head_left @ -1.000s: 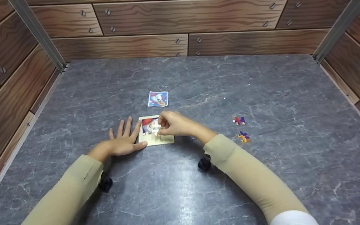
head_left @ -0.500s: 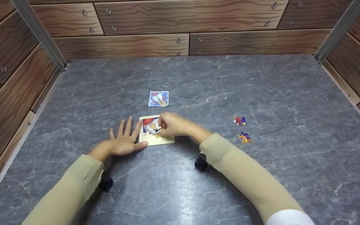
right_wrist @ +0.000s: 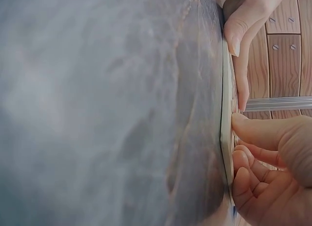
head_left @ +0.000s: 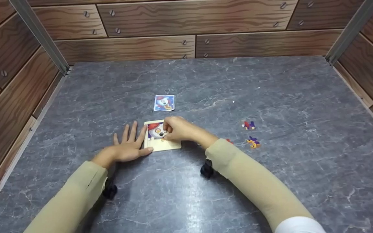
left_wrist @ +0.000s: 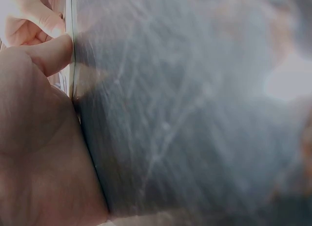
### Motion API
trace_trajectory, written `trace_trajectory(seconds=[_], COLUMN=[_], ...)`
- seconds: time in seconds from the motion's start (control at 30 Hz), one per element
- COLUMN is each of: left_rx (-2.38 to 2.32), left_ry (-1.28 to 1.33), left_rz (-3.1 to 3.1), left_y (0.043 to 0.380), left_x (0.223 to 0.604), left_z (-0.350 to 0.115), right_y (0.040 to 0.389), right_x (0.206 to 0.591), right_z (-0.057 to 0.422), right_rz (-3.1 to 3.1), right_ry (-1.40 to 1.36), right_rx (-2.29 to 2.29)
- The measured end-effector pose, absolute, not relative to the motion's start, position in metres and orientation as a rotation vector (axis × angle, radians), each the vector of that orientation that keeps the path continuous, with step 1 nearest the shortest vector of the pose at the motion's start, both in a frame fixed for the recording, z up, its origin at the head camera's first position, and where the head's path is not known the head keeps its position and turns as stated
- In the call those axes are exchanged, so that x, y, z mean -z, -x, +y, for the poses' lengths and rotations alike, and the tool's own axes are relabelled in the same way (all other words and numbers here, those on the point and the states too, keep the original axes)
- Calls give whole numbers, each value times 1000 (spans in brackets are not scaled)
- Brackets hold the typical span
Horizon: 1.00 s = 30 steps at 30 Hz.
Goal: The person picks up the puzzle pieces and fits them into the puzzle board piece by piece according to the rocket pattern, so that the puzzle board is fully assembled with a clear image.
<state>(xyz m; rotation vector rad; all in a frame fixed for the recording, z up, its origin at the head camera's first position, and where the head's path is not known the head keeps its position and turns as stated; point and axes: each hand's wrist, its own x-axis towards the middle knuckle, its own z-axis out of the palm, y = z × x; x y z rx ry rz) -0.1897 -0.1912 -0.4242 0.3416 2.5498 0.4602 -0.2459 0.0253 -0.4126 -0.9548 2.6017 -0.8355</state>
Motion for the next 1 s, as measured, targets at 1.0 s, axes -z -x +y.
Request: trace_trajectory(seconds=[1.0], left_rx=[-433], left_ry=[-338], left_rz=[2561], left_y=[192], left_x=[428], left_z=[-193], right_y=[244], right_x=[409], right_z=[38], right_rz=[2547], right_ry=[1083], right_rx=[1002])
